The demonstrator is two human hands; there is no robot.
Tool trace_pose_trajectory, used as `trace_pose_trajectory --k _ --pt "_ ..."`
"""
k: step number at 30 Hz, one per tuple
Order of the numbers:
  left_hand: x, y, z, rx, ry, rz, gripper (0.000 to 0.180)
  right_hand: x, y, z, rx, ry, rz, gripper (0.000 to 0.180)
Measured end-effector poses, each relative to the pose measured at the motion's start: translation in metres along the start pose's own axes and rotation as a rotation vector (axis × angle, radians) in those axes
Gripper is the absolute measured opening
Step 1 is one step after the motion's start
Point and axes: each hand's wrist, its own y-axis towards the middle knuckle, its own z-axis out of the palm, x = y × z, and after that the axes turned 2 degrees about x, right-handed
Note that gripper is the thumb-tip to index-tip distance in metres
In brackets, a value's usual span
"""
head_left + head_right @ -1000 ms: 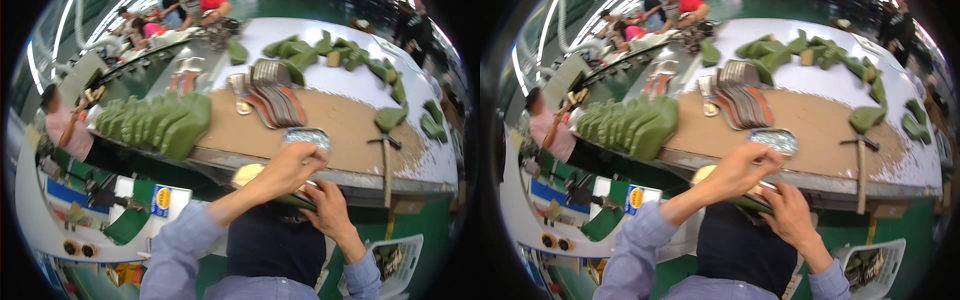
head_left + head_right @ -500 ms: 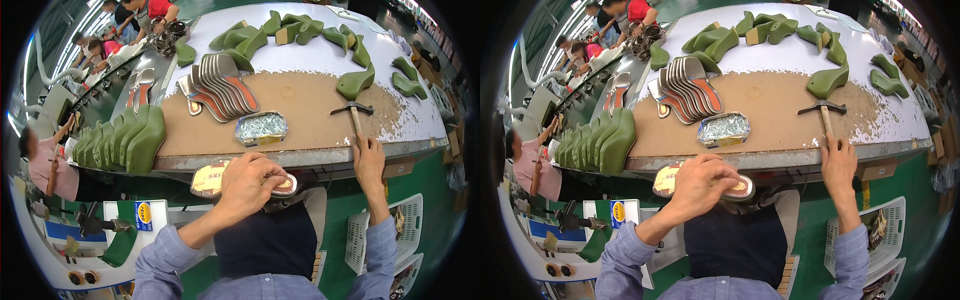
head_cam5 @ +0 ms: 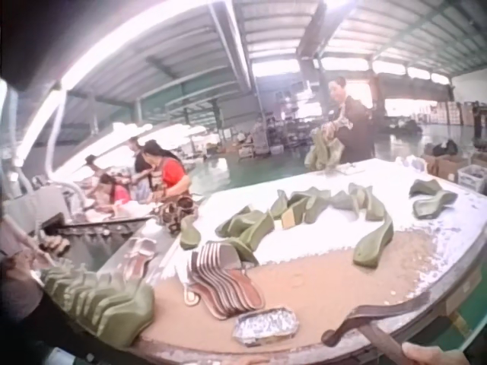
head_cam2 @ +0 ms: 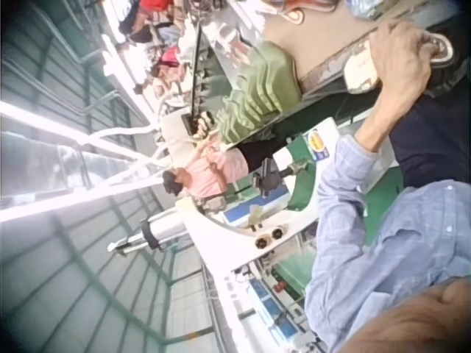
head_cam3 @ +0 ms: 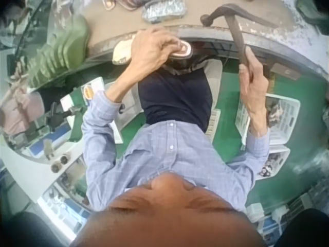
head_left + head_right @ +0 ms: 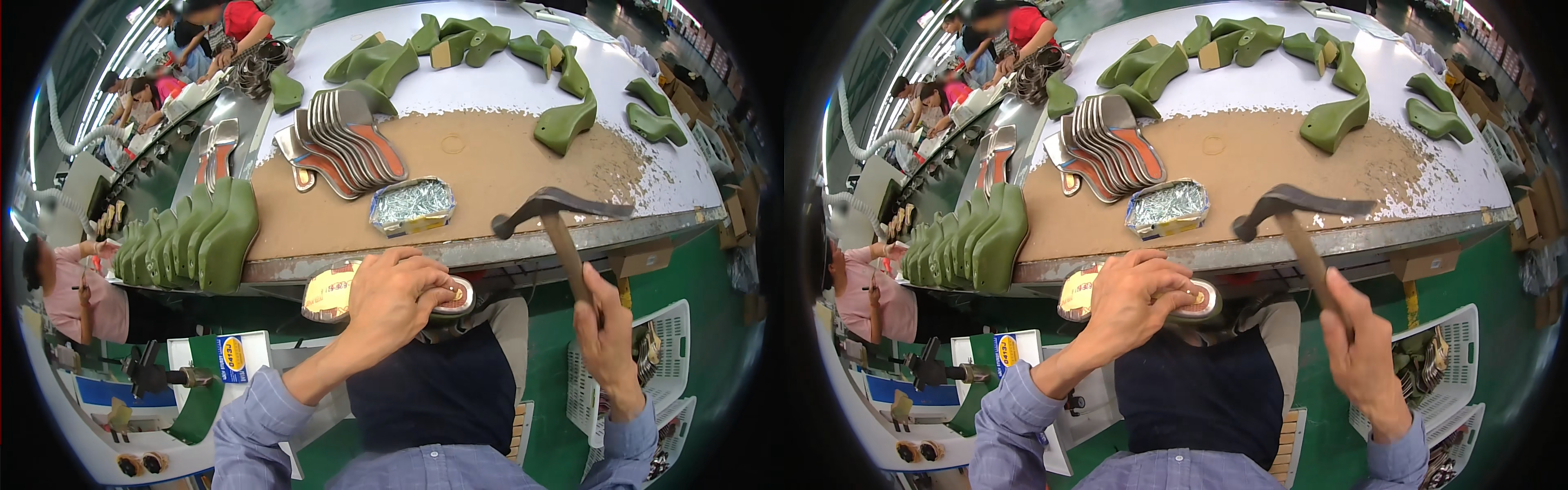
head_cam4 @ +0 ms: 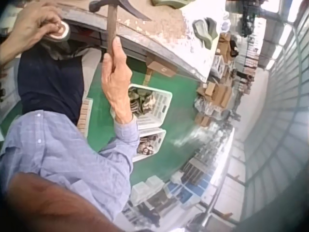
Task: The person assembles shoe components by hand in a factory setting. They place a metal insole into a green shoe upper, position the assembly on a wooden block, and use a hammer to secure the parts. The person repeats this process for multiple units, moving finished shoes to a pile on the table.
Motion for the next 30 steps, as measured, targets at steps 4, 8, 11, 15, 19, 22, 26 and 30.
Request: trace_pose_trajectory --k 4,8,11,15,19,22,26,30 --pt "-0.001 0.0 -0.003 0.021 0.0 -0.012 0.016 0.051 -0.01 -0.025 0.074 0.03 -0.229 0.047" --pt "-0.001 0.001 -0.003 0.034 0.045 -0.016 0.019 0.065 -0.006 -0.015 0.226 -0.119 -0.239 0.058" --pt "-0.002 0.001 -0.006 0.069 -0.028 -0.003 0.026 0.058 -0.006 -0.006 0.181 -0.12 -0.241 0.06" --pt "0.012 -0.006 -0.022 0.035 0.301 0.16 0.05 0.049 -0.022 -0.002 0.125 0.138 0.089 0.054" --pt "0.018 -0.007 -0.03 0.23 0.329 0.152 0.062 0.042 -0.027 -0.002 0.069 0.712 0.644 0.052" --pt "0.009 -0.005 -0.033 0.31 0.262 0.031 0.058 0.025 -0.042 0.006 0.007 0.609 0.582 0.054" --pt "0.007 -0.005 -0.029 0.274 0.256 0.034 0.053 0.008 -0.055 0.01 -0.073 0.176 0.126 0.054" --pt "0.008 0.0 -0.033 0.302 0.196 -0.001 0.052 0.032 -0.042 -0.002 0.009 0.091 -0.072 0.054"
